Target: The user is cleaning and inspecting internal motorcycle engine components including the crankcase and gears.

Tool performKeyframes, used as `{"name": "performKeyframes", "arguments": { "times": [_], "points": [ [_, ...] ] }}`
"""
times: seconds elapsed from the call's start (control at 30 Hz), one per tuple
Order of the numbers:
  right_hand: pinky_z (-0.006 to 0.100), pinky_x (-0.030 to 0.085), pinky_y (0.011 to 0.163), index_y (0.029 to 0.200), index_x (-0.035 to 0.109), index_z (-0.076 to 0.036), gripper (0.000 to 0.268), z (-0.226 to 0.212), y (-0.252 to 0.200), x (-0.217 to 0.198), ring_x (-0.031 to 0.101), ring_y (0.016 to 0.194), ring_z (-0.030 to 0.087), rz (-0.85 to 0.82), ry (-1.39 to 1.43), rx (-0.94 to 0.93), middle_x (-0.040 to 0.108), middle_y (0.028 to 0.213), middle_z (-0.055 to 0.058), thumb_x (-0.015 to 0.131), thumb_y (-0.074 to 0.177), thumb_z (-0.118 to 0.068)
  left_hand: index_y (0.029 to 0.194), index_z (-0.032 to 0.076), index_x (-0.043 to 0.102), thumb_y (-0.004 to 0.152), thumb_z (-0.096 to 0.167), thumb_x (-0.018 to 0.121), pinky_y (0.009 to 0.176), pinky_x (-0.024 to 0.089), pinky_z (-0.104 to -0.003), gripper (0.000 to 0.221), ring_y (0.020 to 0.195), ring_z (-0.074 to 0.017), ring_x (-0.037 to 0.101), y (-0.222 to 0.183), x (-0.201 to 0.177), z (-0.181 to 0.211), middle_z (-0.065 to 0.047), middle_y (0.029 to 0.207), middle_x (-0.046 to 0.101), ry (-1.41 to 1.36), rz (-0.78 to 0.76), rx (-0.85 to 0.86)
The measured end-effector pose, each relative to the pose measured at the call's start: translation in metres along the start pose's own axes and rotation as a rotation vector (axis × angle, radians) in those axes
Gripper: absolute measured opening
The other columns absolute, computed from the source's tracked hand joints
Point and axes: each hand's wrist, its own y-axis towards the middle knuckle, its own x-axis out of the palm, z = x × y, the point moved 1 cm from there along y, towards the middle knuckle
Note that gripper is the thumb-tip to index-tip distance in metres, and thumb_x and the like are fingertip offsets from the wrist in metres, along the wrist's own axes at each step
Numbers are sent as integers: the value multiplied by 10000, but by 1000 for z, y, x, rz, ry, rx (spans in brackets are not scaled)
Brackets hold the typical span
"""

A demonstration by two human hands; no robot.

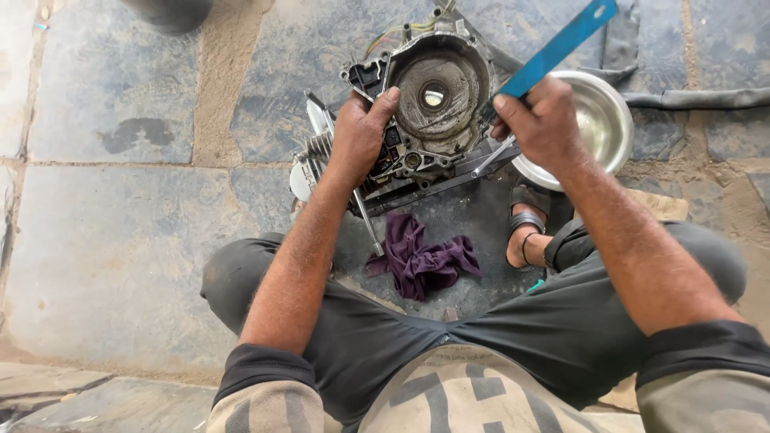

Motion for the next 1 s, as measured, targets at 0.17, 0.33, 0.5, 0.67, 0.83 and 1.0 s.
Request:
{"name": "performKeyframes", "arguments": {
  "times": [0.17,0.33,0.5,0.67,0.83,1.0],
  "points": [
    [300,646,544,986,621,61,218,-7,0,0,738,669,183,89,9,16,676,766,156,606,1136,-97,1227,-30,636,1017,382,655,852,559,-314,462,949,-148,668,-2,0,2,-96,1060,745,24,2,-19],
    [290,645,559,1025,596,70,199,-8,-2,-1,739,684,178,138,29,4,681,795,146,610,1139,-93,1233,-28,632,1018,377,656,856,554,-311,460,951,-144,662,-3,-1,2,-95,1067,740,14,-3,-7],
    [278,645,557,1002,615,62,217,-4,2,-3,746,700,175,139,32,7,683,805,159,609,1148,-98,1224,-29,623,1021,380,655,843,559,-312,458,942,-143,664,-1,0,3,-96,1054,739,15,-7,-14],
    [257,611,482,997,647,44,216,0,6,-6,721,641,156,63,-29,48,695,786,152,621,1136,-120,1218,-30,628,1018,390,654,836,562,-315,465,930,-147,667,-2,-1,4,-98,1040,741,51,5,-24],
    [253,559,400,976,645,15,212,-7,5,-6,692,570,139,-41,-64,113,695,766,134,620,1114,-145,1223,-26,632,1018,395,648,850,564,-313,468,945,-149,678,-2,-1,5,-95,1047,750,61,-1,-15],
    [238,587,470,981,679,-12,238,-4,8,-10,699,607,126,30,-97,103,701,778,109,617,1148,-169,1220,-25,634,1013,399,655,865,561,-324,472,960,-153,676,-3,-1,3,-96,1066,750,59,10,-17]
  ]
}}
